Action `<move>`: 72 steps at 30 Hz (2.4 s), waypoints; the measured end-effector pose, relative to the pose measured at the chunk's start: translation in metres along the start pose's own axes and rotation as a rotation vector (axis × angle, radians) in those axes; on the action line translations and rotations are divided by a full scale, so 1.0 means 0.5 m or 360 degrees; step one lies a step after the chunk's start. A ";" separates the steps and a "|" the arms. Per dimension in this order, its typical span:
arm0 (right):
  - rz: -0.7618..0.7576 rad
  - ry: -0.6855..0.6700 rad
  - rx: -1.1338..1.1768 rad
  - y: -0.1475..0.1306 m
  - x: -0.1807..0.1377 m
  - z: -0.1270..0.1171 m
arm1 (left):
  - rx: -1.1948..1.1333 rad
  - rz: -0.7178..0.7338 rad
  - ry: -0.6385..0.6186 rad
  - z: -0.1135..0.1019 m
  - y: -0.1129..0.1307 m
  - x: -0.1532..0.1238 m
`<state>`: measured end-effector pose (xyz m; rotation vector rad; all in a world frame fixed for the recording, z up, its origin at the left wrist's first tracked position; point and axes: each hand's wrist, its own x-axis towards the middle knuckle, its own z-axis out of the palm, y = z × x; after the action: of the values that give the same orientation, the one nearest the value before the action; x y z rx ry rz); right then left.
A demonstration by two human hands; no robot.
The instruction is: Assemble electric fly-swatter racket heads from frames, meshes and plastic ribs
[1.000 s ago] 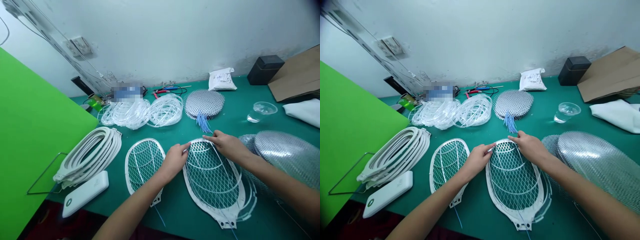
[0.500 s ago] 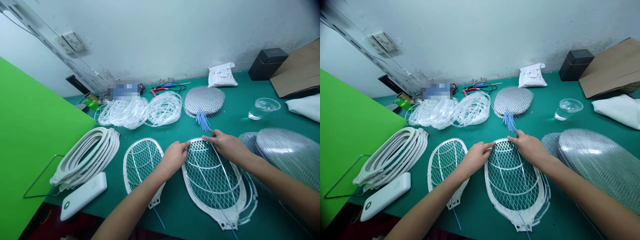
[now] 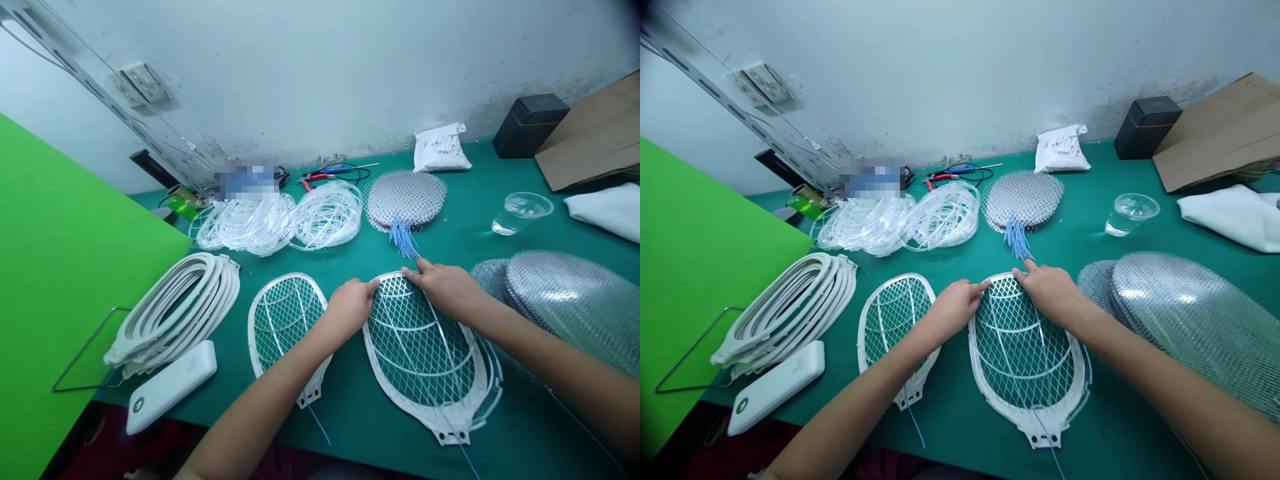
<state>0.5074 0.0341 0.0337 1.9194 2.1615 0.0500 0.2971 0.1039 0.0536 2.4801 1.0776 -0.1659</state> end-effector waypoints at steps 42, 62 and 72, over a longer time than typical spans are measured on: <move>-0.0249 0.0568 0.0673 0.018 0.000 0.054 | 0.0384 0.0150 -0.0064 -0.023 -0.003 0.013; -0.0165 0.0701 0.1207 -0.140 -0.334 0.094 | 0.0164 0.1089 0.0511 0.183 0.095 -0.273; -0.0063 0.0571 0.1179 -0.155 -0.304 0.043 | 0.0085 0.1159 0.0546 0.195 0.093 -0.273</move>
<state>0.4518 -0.1284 0.0228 2.3811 2.7168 -0.5237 0.2420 -0.0577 0.0188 2.8343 0.2171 0.4654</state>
